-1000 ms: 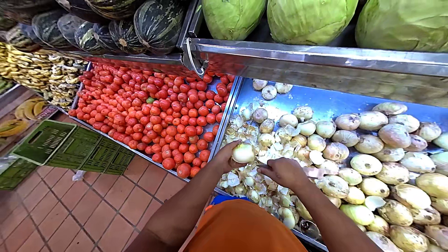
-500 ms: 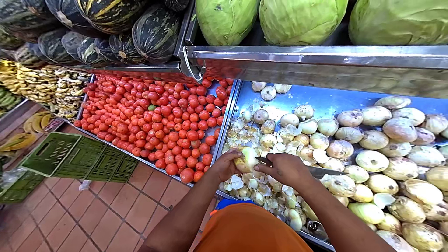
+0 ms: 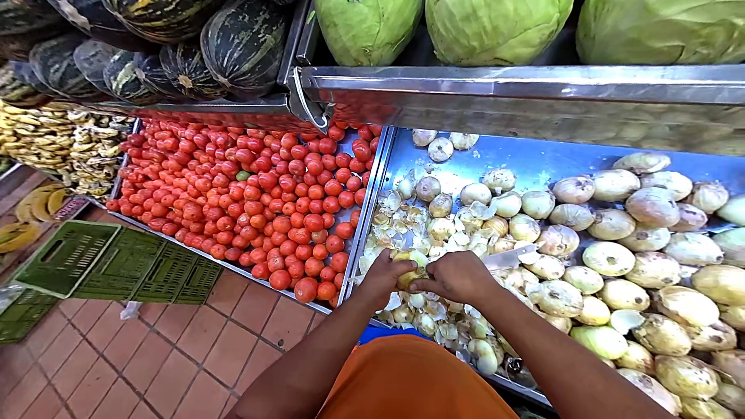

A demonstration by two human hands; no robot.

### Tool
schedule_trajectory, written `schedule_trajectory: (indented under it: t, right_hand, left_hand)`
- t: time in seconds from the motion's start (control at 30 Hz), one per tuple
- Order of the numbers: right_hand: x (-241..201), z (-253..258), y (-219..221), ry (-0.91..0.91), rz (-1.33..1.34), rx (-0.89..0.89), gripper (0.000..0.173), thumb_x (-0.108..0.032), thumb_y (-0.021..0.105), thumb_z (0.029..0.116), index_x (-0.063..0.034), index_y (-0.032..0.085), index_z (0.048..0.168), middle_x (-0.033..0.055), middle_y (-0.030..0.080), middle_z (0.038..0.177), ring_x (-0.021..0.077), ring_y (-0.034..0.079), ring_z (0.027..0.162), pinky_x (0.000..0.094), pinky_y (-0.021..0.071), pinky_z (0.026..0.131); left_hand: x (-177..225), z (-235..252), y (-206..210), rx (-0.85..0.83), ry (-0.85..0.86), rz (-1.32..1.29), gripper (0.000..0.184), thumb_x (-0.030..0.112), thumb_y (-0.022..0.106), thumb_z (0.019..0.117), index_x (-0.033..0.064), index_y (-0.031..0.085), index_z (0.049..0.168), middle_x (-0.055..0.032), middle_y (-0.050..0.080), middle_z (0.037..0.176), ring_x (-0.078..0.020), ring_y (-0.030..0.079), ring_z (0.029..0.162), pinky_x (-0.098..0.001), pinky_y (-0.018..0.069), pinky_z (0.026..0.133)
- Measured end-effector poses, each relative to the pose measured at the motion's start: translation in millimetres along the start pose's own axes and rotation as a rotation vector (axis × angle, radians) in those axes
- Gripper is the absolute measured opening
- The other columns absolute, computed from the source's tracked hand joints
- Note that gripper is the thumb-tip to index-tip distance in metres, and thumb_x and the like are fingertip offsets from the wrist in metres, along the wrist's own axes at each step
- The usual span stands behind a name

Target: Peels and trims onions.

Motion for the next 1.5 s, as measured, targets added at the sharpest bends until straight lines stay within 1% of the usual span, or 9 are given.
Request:
schedule_trajectory:
  t: [0.27,0.47,0.57,0.73,0.87,0.97,1.07,1.2,1.5]
  right_hand:
    - [14.7,17.0,15.1,-0.097,-0.059,0.121,0.076,-0.079,0.028,0.0971,-0.0143,0.061,0.074,0.0036,0.059,0.063,0.0233,0.066,0.066,0.047,0.0508,0.059]
    - [14.3,14.1,25.8,-0.058,-0.062,0.088,0.076,-0.078,0.028,0.0979,-0.0149,0.064,0.077,0.0046,0.063,0.068,0.0254,0.068,0.071,0.05,0.053,0.063]
    - [-29.6,1.8,47.2,-0.153,0.05,-0.051,0.077,-0.076,0.035,0.0986,-0.0076,0.067,0.087,0.0141,0.068,0.079,0.0361,0.07,0.082,0.0612,0.0528,0.072]
    - [-14.7,5.1,45.2,0.031,0.281,-0.099,0.051,-0.056,0.063,0.0976,-0.0134,0.069,0.124,0.0126,0.072,0.113,0.0347,0.069,0.107,0.0629,0.0533,0.091]
    - [2.0,-9.3,-0.9,-0.049,0.351,0.081,0.049,-0.049,0.041,0.1092,-0.0158,0.066,0.134,0.0072,0.071,0.123,0.0249,0.07,0.113,0.0556,0.0543,0.099]
    - [8.0,-8.8,-21.9,-0.091,0.235,0.225,0.045,-0.048,0.039,0.1093,-0.0172,0.073,0.107,0.0021,0.072,0.092,0.0202,0.071,0.087,0.0496,0.0578,0.076]
    - [7.5,-3.5,-33.7,-0.003,0.106,0.34,0.063,-0.076,0.052,0.0923,-0.0162,0.064,0.074,0.0006,0.058,0.063,0.02,0.062,0.06,0.0457,0.0493,0.054]
    - [-0.6,4.8,-35.3,0.068,0.06,0.227,0.072,-0.089,0.058,0.0765,-0.017,0.063,0.077,0.0002,0.057,0.063,0.0207,0.062,0.062,0.0462,0.0487,0.056]
    - [-0.5,15.3,-13.9,-0.126,-0.059,0.356,0.074,-0.082,0.039,0.0924,-0.0158,0.056,0.064,0.001,0.052,0.054,0.0201,0.06,0.054,0.0438,0.0465,0.049]
  left_hand:
    - [-9.3,29.2,-5.5,0.265,0.14,0.121,0.051,0.019,0.08,0.0864,0.0005,0.05,0.124,-0.0184,0.068,0.102,-0.0285,0.07,0.089,-0.0481,0.0598,0.078]
    - [-21.3,48.0,-9.2,0.417,0.06,0.049,0.058,0.024,0.078,0.0881,0.0017,0.047,0.131,-0.0221,0.067,0.107,-0.0342,0.068,0.093,-0.0542,0.0577,0.076]
    - [-6.0,75.1,-54.2,0.511,-0.039,-0.194,0.066,0.035,0.069,0.0946,0.0029,0.042,0.145,-0.0272,0.059,0.126,-0.0417,0.064,0.107,-0.0603,0.0562,0.083]
    - [56.6,55.3,-54.8,0.129,-0.02,-0.33,0.048,0.041,0.053,0.1022,0.0106,0.054,0.139,-0.0194,0.062,0.129,-0.0361,0.065,0.109,-0.055,0.0562,0.088]
    - [54.9,34.6,-35.7,0.018,0.007,-0.207,0.048,0.043,0.051,0.1048,0.0101,0.054,0.139,-0.0183,0.065,0.125,-0.0331,0.068,0.106,-0.0513,0.058,0.087]
    - [46.8,30.3,-29.1,0.0,0.017,-0.156,0.051,0.044,0.054,0.1038,0.0105,0.05,0.142,-0.0177,0.065,0.124,-0.0315,0.067,0.107,-0.0497,0.0574,0.087]
    - [45.8,26.7,-27.5,0.009,0.056,-0.008,0.058,0.046,0.057,0.102,0.0094,0.046,0.146,-0.0185,0.065,0.123,-0.0314,0.067,0.108,-0.0505,0.0565,0.09]
    - [46.8,21.0,-20.4,0.037,0.087,0.19,0.059,0.046,0.059,0.1011,0.0072,0.049,0.144,-0.0192,0.067,0.119,-0.0314,0.068,0.105,-0.0519,0.0569,0.088]
    - [31.5,34.6,-16.4,0.155,-0.063,0.212,0.048,0.045,0.053,0.1028,0.0064,0.057,0.13,-0.0235,0.064,0.115,-0.0373,0.068,0.094,-0.0552,0.0576,0.072]
Point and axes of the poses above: each hand's wrist, its own z-axis towards the middle knuckle, its own y-axis out of the palm, x = y × z, the point moved 6 cm from there along z, towards the middle knuckle
